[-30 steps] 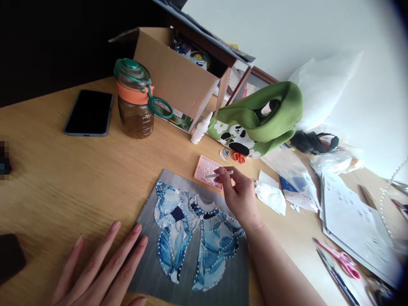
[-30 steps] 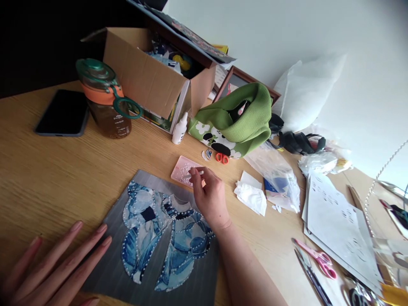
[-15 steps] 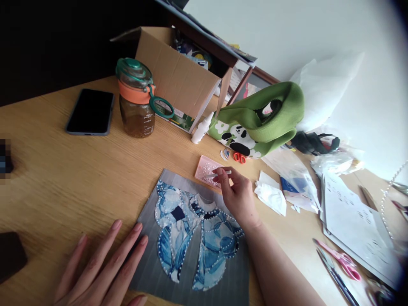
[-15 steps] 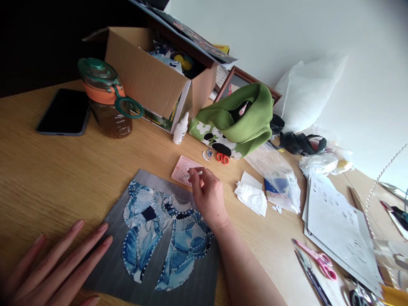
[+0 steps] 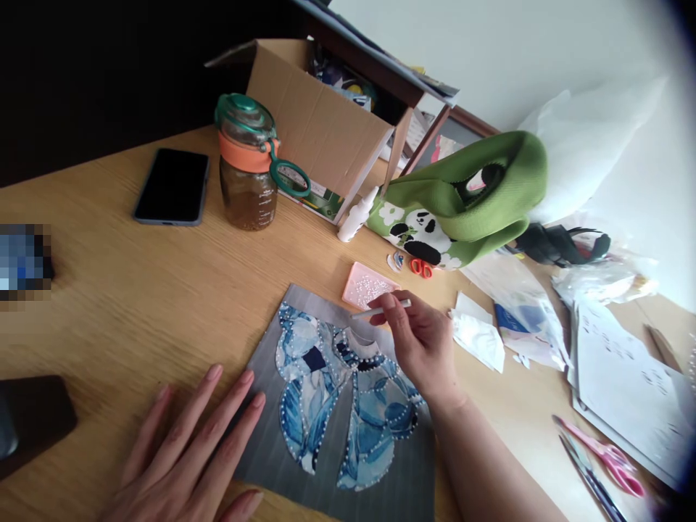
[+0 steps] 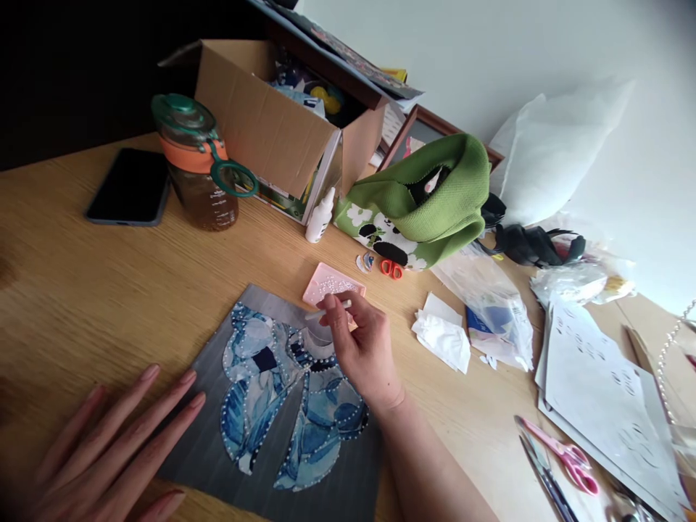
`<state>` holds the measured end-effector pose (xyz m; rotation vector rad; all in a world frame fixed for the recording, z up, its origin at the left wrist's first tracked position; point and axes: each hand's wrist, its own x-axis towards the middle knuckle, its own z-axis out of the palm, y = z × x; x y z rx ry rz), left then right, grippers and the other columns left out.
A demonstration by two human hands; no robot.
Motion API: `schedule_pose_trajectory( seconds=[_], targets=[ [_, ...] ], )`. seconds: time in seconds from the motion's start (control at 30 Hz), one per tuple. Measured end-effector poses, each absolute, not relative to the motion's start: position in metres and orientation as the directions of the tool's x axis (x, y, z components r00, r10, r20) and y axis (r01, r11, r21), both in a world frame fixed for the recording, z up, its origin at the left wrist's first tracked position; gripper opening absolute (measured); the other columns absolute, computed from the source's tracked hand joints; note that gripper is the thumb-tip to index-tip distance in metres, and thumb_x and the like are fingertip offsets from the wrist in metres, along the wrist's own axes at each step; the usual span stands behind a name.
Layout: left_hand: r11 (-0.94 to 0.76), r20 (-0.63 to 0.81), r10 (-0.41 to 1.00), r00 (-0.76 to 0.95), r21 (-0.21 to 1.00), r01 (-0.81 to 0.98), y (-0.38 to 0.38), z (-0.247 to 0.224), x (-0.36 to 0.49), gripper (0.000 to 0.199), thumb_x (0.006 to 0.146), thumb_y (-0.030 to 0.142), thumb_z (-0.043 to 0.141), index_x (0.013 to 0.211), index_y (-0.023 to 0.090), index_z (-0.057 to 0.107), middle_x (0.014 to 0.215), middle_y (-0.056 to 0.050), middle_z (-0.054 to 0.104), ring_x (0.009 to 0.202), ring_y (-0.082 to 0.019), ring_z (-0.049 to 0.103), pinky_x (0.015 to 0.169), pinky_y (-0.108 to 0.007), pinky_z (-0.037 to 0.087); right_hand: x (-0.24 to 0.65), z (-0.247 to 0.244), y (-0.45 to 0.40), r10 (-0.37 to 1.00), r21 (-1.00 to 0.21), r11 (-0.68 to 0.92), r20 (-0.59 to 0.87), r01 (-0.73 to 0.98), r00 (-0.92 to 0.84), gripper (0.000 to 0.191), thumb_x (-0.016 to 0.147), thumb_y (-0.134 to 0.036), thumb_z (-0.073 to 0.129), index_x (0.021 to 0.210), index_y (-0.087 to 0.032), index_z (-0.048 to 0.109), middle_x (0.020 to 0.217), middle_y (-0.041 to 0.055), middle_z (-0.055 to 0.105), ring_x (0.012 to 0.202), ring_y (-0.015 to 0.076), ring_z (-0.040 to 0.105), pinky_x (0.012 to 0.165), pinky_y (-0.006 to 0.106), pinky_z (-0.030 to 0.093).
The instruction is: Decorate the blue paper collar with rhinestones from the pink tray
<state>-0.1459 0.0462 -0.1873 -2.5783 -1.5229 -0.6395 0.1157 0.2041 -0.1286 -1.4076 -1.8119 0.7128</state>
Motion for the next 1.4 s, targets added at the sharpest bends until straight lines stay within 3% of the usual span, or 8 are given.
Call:
schedule_pose_trajectory(
  seconds=[0.23,0.53,0.83,1.1,1.4],
  targets=[
    [-0.5,0.378,0.827,0.417,0.151,0.853,0.0464,-0.1868,-0.1452,0.065,0.091,0.039,0.047,0.149,0.011,0.038,0.151,-0.014,0.043,0.145,-0.037,0.027,0.122,-0.053,0.007,0.1105,-0.1282,0.202,0.957,-0.764,0.28,0.179,0.582,-0.226,0.03,0.097,-0.038,0.052,0.082,-0.018,0.069,0.066,0.0011,0.07,0.059,0.011,0.063,0.057,0.023,0.047],
    [-0.512,0.384,0.818,0.428,0.149,0.846,0.0452,-0.1886,-0.1472,0.069,0.091,0.04,0.048,0.151,0.011,0.035,0.152,-0.014,0.041,0.144,-0.038,0.028,0.122,-0.054,0.009,0.1179,-0.1256,0.2094,0.971,-0.82,0.202,0.237,0.535,-0.003,0.035,0.095,-0.044,0.053,0.077,-0.019,0.07,0.067,0.0019,0.068,0.06,0.0124,0.064,0.058,0.025,0.049],
    [-0.474,0.376,0.842,0.387,0.175,0.863,0.0469,-0.1822,-0.1444,0.067,0.091,0.04,0.047,0.151,0.012,0.035,0.152,-0.013,0.042,0.145,-0.036,0.028,0.122,-0.052,0.007,0.1127,-0.1307,0.2015,0.977,-0.786,0.198,0.106,0.585,-0.187,0.036,0.096,-0.046,0.052,0.086,-0.018,0.071,0.065,0.0019,0.069,0.053,0.0102,0.057,0.049,0.023,0.041],
    [-0.46,0.37,0.849,0.378,0.163,0.873,0.0445,-0.1833,-0.1466,0.069,0.087,0.04,0.051,0.15,0.013,0.038,0.153,-0.012,0.04,0.145,-0.037,0.027,0.122,-0.055,0.006,0.1095,-0.1318,0.2022,0.956,-0.758,0.27,0.139,0.593,-0.257,0.034,0.097,-0.041,0.05,0.079,-0.019,0.068,0.064,0.0013,0.067,0.06,0.0117,0.061,0.059,0.026,0.046],
    [-0.46,0.364,0.853,0.375,0.181,0.869,0.0433,-0.1827,-0.1469,0.068,0.088,0.041,0.05,0.149,0.015,0.039,0.153,-0.012,0.041,0.144,-0.038,0.028,0.122,-0.055,0.007,0.109,-0.1335,0.2024,0.955,-0.755,0.262,0.116,0.601,-0.272,0.034,0.098,-0.041,0.048,0.081,-0.018,0.067,0.064,0.0017,0.067,0.06,0.012,0.061,0.06,0.027,0.046]
  ],
)
